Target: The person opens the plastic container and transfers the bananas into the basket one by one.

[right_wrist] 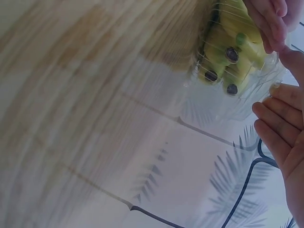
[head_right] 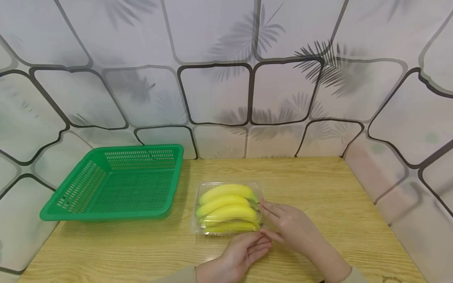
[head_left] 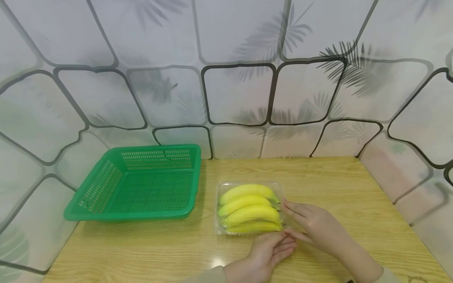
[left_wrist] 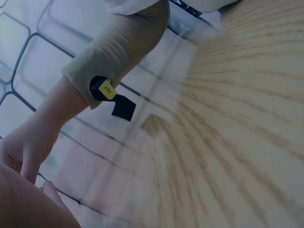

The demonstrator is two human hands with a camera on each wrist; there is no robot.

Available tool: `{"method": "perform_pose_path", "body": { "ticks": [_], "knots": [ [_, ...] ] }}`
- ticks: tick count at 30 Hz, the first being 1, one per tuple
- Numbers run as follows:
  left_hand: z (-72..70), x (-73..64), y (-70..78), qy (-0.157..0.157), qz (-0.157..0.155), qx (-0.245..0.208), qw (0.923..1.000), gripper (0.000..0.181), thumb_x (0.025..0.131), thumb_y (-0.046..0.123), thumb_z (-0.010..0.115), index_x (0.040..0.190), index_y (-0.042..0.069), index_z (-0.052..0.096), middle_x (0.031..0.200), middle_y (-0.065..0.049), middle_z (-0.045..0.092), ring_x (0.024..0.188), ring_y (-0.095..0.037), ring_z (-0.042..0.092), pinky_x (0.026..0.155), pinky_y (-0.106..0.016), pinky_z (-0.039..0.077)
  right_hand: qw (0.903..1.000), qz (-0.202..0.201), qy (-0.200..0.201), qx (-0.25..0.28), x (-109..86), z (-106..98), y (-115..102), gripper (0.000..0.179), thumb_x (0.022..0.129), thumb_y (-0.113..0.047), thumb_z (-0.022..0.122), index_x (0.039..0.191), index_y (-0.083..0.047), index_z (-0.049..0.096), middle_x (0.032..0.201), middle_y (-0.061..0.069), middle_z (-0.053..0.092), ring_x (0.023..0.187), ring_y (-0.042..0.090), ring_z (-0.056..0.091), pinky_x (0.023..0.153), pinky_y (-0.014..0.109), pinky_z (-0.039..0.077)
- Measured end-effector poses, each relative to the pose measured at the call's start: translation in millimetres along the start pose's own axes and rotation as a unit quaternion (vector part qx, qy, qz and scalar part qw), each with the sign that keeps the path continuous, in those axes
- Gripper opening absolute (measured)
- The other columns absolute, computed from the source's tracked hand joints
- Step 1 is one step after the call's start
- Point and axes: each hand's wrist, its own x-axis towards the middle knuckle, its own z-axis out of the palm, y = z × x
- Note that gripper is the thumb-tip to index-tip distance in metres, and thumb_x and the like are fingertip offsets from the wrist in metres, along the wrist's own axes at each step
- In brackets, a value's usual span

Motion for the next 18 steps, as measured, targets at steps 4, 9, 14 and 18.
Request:
{"method": "perform_pose_path", "body": {
  "ticks": [4, 9, 14, 18],
  "knots": [
    [0.2, 0.8, -1.8, 0.001, 0.012, 0.007, 0.9999, 0.033, 0.108, 0.016, 0.058, 0.129, -0.007, 0.069, 0.12, -0.016, 0.078, 0.113, -0.023, 0.075, 0.105, -0.037, 0.061, 0.9998, -0.013, 0.013, -0.006, 0.5, 1.6, 0.7, 0.073, 0.112, -0.057, 0.033, 0.127, 0.001, 0.075, 0.127, 0.015, 0.077, 0.098, 0.024, 0.078, 0.08, 0.038, 0.065],
    [-0.2, 2.3, -4.2, 0.001, 0.027, 0.017, 0.9995, 0.034, 0.108, 0.016, 0.058, 0.129, -0.009, 0.068, 0.12, -0.017, 0.078, 0.112, -0.023, 0.076, 0.105, -0.037, 0.061, 0.9992, -0.029, 0.024, -0.014, 1.6, 2.4, 1.6, 0.072, 0.113, -0.055, 0.033, 0.124, 0.002, 0.076, 0.125, 0.016, 0.078, 0.097, 0.024, 0.078, 0.079, 0.037, 0.065],
    [0.5, 2.8, -5.5, 0.008, 0.031, 0.019, 0.9993, 0.033, 0.108, 0.016, 0.058, 0.128, -0.009, 0.068, 0.118, -0.016, 0.079, 0.111, -0.024, 0.076, 0.103, -0.037, 0.062, 0.9984, -0.042, 0.029, -0.025, 2.7, 2.5, 1.8, 0.072, 0.114, -0.053, 0.032, 0.124, 0.003, 0.076, 0.123, 0.017, 0.078, 0.095, 0.024, 0.078, 0.079, 0.036, 0.065],
    [1.2, 2.7, -6.7, 0.013, 0.036, 0.023, 0.999, 0.033, 0.108, 0.016, 0.059, 0.127, -0.01, 0.068, 0.116, -0.016, 0.079, 0.109, -0.022, 0.077, 0.101, -0.036, 0.063, 0.9975, -0.05, 0.026, -0.042, 2.7, 3.2, 1.8, 0.073, 0.115, -0.052, 0.03, 0.123, 0.003, 0.077, 0.122, 0.016, 0.079, 0.095, 0.023, 0.079, 0.078, 0.035, 0.065]
  ]
}}
